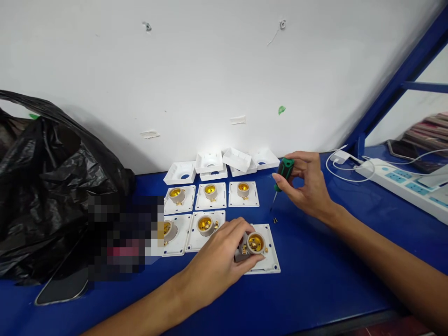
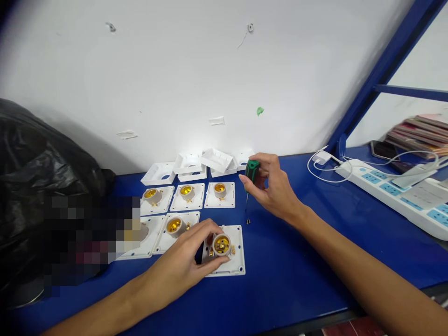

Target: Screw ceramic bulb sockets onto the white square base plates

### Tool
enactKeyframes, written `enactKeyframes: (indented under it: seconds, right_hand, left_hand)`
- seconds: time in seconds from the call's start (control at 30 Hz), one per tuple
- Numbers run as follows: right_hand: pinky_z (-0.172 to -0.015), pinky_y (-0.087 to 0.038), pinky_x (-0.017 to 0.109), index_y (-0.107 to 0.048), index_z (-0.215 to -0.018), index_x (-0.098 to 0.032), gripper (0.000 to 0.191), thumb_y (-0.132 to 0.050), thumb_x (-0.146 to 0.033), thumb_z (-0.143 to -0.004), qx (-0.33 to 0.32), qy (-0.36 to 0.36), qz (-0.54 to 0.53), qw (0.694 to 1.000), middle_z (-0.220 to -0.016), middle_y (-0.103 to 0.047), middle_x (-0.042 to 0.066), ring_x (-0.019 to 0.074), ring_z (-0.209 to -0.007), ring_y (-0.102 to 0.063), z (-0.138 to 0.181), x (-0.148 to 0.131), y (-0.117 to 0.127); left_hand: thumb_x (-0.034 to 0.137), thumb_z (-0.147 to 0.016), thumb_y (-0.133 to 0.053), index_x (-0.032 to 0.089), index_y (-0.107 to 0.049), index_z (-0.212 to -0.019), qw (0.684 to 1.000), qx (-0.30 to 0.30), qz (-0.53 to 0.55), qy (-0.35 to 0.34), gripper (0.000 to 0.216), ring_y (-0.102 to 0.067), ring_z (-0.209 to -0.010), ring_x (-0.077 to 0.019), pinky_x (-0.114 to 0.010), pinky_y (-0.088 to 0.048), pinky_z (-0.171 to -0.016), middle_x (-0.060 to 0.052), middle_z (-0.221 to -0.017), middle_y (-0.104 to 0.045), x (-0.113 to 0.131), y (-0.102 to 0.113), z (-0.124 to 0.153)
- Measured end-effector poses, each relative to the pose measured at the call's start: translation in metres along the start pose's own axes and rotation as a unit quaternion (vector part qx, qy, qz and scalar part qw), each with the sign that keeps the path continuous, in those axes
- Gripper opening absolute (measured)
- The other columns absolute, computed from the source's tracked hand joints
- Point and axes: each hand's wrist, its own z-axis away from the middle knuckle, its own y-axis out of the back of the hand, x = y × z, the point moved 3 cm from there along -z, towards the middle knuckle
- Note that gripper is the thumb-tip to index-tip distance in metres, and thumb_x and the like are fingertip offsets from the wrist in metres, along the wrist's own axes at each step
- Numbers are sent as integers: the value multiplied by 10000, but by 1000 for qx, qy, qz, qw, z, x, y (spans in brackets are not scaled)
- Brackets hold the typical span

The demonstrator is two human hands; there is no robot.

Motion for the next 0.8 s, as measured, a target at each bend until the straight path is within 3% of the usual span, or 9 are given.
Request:
enactKeyframes:
  seconds: [0.3,0.47,0.63,0.8]
  right_hand:
    - [-429,-469,272,-464,-1244,-320,393,-713,-253,-947,53,7,-25,998,-718,-555,-68,119,-493,-560,4,-15,2]
    - [-428,-450,251,-481,-1234,-313,408,-730,-228,-922,25,27,-18,999,-696,-534,-83,105,-501,-547,8,-20,-3]
    - [-417,-435,244,-509,-1224,-288,421,-760,-227,-891,3,33,-1,999,-691,-548,-84,104,-505,-551,6,-20,-4]
    - [-421,-475,259,-511,-1236,-303,426,-765,-237,-901,37,29,-14,999,-747,-576,-64,117,-526,-589,6,-21,-1]
  left_hand:
    - [290,-898,-829,234,-562,-1031,998,13,-57,-23,303,-611,-924,-224,-343,-464,-816,-3,-992,-657,-3,-2,2]
    - [293,-886,-850,228,-546,-992,997,12,-73,-33,328,-594,-864,-207,-354,-441,-851,8,-971,-658,2,0,2]
    - [304,-891,-853,224,-537,-997,997,-1,-71,-23,343,-583,-928,-224,-360,-410,-880,6,-988,-651,4,0,3]
    - [315,-899,-847,223,-518,-998,998,-7,-65,-20,355,-557,-918,-220,-361,-389,-890,15,-969,-630,2,-2,4]
